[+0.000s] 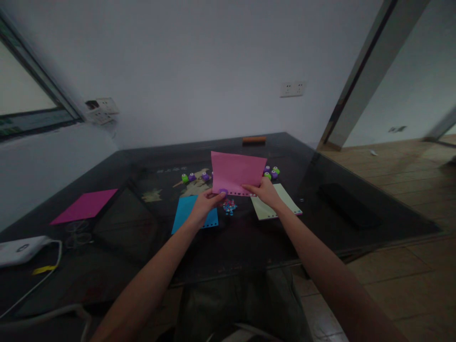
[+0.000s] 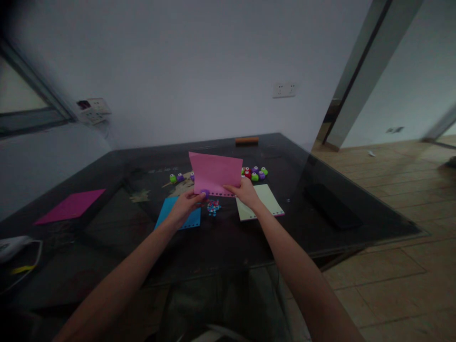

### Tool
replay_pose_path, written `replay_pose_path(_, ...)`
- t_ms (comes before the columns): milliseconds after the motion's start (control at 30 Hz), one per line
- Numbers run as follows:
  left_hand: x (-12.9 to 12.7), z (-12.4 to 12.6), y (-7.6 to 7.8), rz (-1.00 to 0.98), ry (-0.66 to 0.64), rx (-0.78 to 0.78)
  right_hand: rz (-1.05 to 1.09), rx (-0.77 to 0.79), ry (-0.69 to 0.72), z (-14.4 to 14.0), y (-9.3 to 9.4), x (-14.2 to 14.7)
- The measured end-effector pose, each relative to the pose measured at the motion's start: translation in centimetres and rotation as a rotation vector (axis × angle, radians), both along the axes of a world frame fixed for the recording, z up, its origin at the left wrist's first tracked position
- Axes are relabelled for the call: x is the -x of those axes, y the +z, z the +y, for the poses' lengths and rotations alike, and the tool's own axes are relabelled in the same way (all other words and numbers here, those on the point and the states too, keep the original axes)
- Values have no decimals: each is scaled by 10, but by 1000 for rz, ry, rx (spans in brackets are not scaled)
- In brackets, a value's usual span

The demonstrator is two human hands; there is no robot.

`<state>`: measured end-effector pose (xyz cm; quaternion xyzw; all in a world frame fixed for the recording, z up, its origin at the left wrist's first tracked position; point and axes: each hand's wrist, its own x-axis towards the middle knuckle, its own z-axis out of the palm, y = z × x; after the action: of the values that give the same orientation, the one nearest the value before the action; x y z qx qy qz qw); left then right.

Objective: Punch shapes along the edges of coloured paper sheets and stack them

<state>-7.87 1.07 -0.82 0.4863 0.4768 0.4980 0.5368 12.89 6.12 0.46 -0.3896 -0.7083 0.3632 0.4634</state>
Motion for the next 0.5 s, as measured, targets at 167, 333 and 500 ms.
replay_pose_path(167,1,1,-1,21,0,-8,-3,-3,11,1,-2,-1)
replay_pose_path(333,2,2,-3,18,0,-18,8,-20,16,0,-2,0)
replay_pose_path(500,2,2,-4,20,-3,-28,10,-23,16,1,-4,-1)
